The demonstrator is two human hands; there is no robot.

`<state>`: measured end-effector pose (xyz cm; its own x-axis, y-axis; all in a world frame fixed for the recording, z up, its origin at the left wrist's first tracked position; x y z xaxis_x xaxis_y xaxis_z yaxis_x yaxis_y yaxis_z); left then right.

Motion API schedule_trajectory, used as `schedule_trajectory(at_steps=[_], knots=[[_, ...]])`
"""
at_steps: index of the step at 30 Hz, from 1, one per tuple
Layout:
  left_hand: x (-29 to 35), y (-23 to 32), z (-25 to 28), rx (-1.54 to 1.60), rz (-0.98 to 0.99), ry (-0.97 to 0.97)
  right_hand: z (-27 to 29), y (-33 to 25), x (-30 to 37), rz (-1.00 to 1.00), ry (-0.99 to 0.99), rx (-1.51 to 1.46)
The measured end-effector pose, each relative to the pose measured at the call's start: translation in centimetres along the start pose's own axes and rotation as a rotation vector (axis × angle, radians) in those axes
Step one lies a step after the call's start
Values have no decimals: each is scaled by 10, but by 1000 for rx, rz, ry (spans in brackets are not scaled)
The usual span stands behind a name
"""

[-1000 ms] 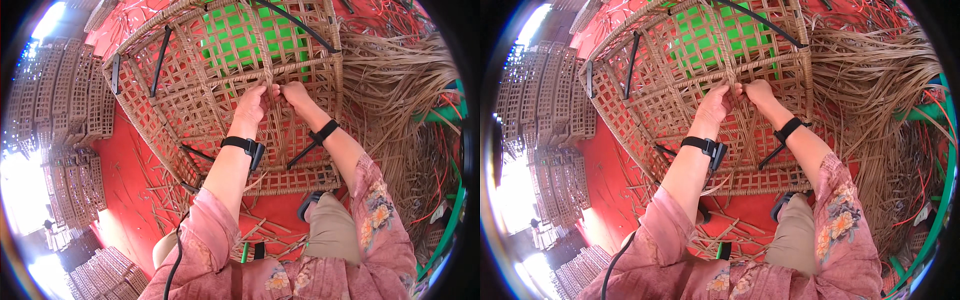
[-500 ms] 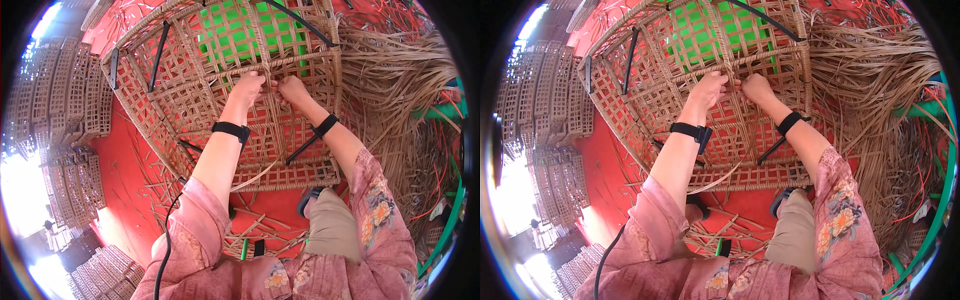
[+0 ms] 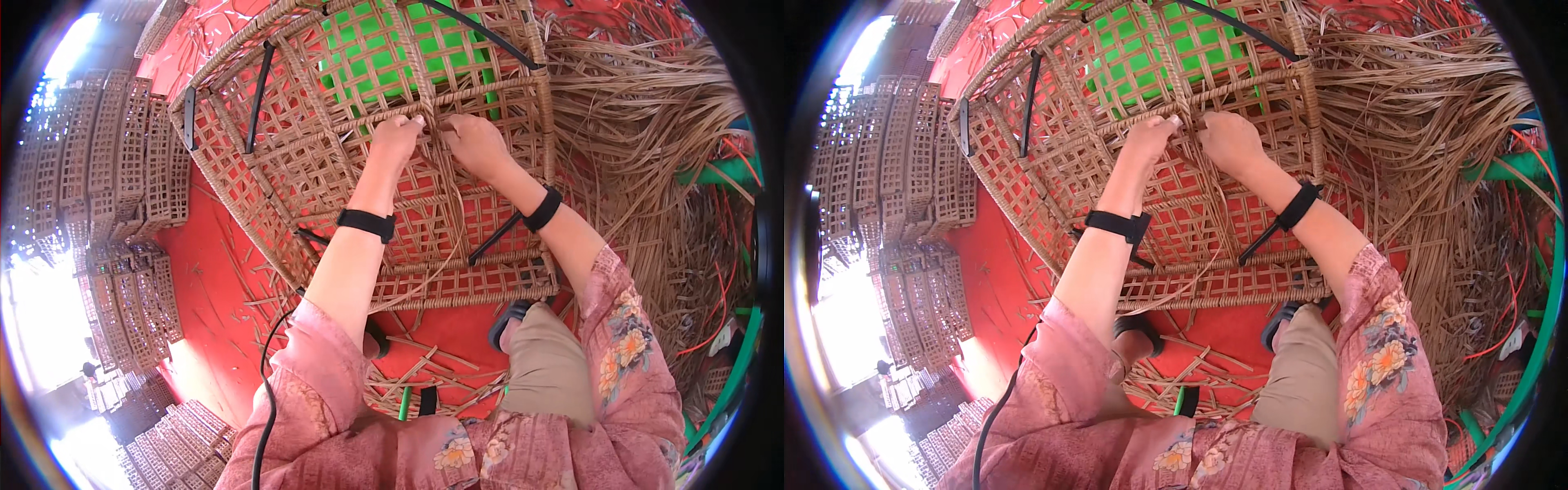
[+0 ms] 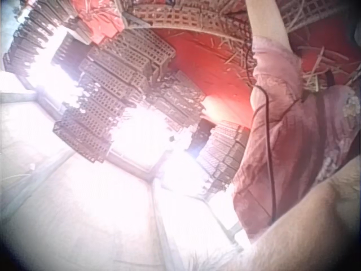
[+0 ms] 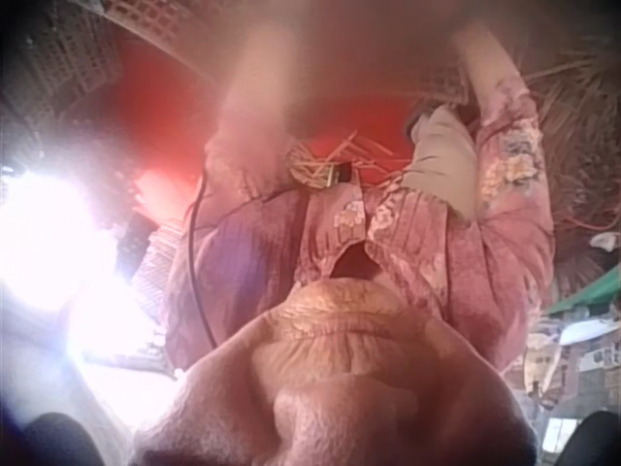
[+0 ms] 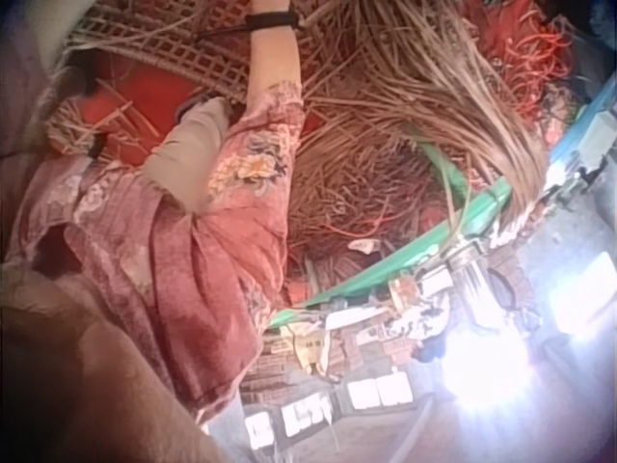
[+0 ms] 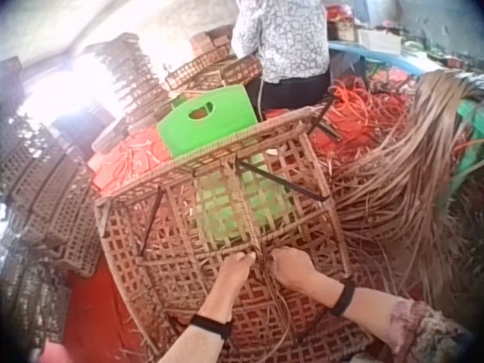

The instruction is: Weaving rattan or bamboo strips into a furniture frame and securing them with a stapler.

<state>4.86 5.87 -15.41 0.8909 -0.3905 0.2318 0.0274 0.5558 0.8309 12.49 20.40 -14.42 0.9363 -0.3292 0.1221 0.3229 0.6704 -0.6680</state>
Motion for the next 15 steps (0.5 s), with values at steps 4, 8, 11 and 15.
schedule_trajectory(at_steps=[4,8,11,15], knots=[[-5,13,14,95,-54,48,4,-5,2,15,19,-252],[-9,29,19,577,275,107,3,-6,5,-2,-4,-263],[-9,61,31,731,269,102,11,-12,4,-4,-10,-277],[23,121,48,315,-72,-228,8,-9,-6,-533,-516,-887]])
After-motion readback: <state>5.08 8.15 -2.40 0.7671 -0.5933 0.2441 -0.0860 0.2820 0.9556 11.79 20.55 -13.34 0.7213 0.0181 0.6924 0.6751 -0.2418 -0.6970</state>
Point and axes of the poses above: each hand's wrist, its own x-axis away from the middle knuckle, its own z-axis out of the back of the hand, y = z × x, the point moved 5 cm from there along -x, towards the middle knuckle, and after that the axes turned 14 degrees about -z, right-handed, at the moved point
